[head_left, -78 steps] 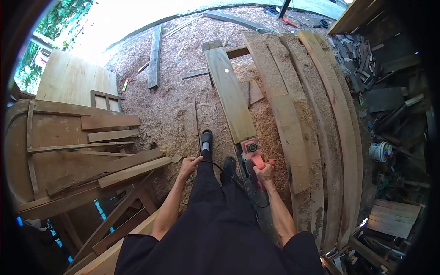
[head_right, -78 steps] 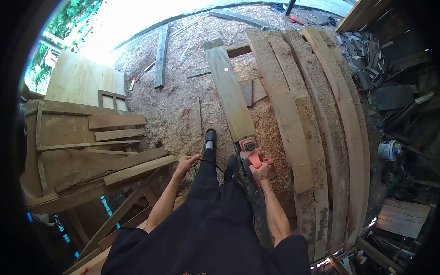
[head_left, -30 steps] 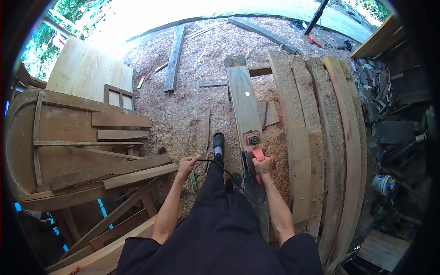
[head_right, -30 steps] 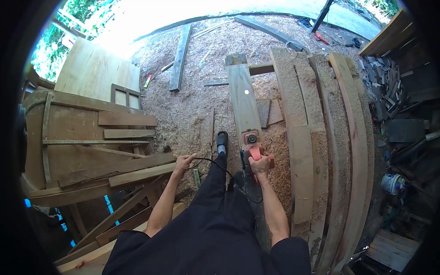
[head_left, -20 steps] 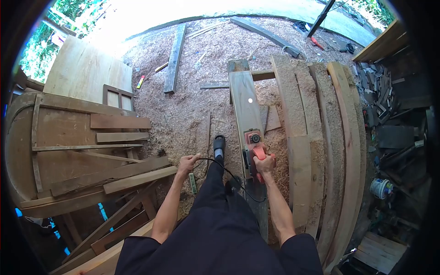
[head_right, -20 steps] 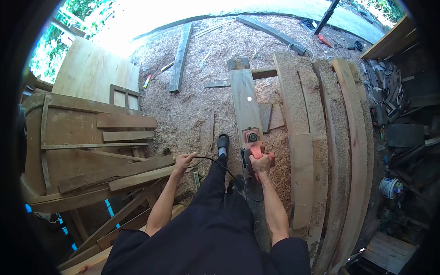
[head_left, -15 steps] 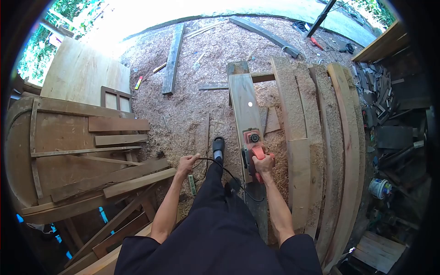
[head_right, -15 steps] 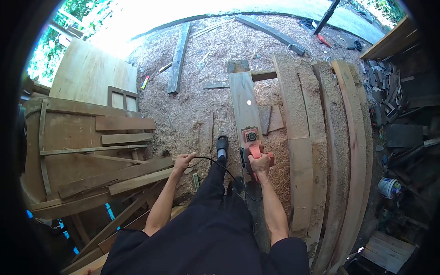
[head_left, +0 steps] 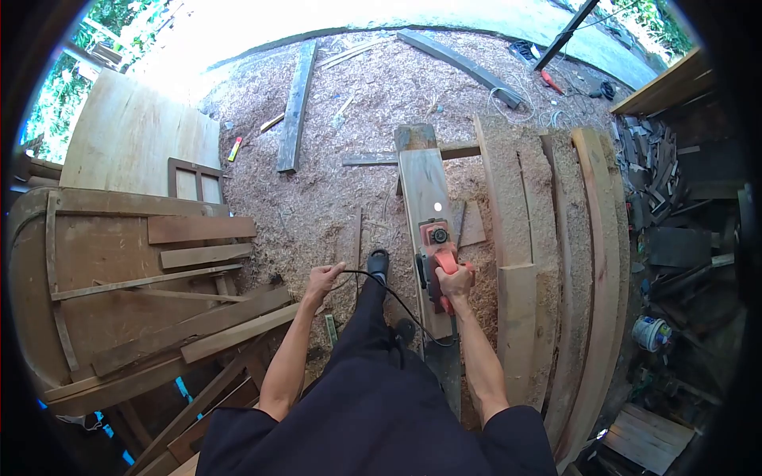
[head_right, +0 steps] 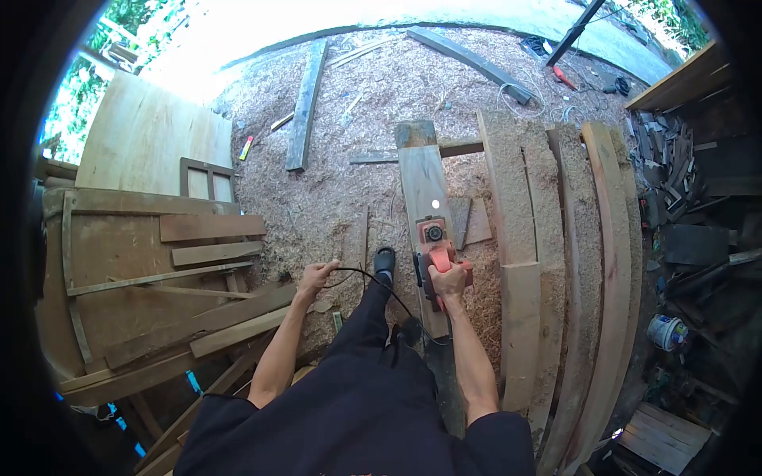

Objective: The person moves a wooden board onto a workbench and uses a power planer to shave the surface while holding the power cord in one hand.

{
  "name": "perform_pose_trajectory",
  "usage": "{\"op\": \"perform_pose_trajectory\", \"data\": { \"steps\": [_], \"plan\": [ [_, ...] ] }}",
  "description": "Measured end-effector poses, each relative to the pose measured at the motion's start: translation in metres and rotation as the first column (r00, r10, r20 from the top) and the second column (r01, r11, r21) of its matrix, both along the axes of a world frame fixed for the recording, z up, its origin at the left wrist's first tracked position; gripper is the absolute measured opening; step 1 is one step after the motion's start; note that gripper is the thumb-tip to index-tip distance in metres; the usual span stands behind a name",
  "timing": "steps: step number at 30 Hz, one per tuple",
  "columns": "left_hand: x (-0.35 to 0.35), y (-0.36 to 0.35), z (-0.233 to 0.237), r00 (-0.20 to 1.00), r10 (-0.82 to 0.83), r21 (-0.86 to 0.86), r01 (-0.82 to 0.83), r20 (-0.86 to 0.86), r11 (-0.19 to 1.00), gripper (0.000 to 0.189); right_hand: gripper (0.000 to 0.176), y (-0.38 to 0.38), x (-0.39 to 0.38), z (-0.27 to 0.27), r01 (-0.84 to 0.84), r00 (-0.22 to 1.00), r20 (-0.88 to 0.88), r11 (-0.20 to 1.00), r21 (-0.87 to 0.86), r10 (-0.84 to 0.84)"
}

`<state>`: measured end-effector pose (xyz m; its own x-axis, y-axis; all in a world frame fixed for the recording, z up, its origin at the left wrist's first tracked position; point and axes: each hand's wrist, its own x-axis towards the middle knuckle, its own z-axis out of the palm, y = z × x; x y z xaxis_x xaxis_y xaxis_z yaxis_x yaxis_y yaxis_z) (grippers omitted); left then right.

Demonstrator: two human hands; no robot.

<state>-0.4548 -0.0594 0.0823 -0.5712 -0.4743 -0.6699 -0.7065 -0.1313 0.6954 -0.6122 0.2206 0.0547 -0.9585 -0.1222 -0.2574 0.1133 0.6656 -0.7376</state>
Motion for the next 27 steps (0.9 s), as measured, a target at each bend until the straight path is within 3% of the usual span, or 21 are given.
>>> {"op": "perform_pose_trajectory", "data": {
  "steps": [13, 15, 17, 19, 27],
  "plan": [
    [-0.063, -0.056, -0.026, 1.0, 0.015, 0.026, -0.015, -0.004, 1.0, 0.049, 0.027, -0.051, -0.062, 0.005, -0.014, 1.0, -0.023, 0.999, 0.041, 0.015],
    [-0.07, -0.063, -0.028, 1.0, 0.004, 0.03, -0.004, -0.007, 1.0, 0.049, 0.025, -0.057, -0.07, 0.005, 0.012, 0.996, 0.095, 0.996, -0.093, -0.003],
    [-0.081, -0.07, -0.028, 1.0, -0.004, 0.03, 0.004, -0.017, 1.0, 0.049, 0.025, -0.065, -0.08, 0.002, 0.002, 0.999, 0.047, 0.999, -0.052, 0.0],
    [-0.088, -0.078, -0.03, 1.0, -0.011, 0.079, 0.009, 0.023, 0.997, 0.037, 0.024, -0.074, -0.089, 0.005, -0.006, 1.0, 0.002, 1.0, -0.012, 0.006],
    [-0.123, -0.103, -0.023, 0.999, -0.013, 0.049, 0.011, 0.037, 0.999, 0.041, 0.026, -0.104, -0.125, 0.008, 0.013, 1.0, -0.017, 1.0, 0.023, -0.013]
  ]
}}
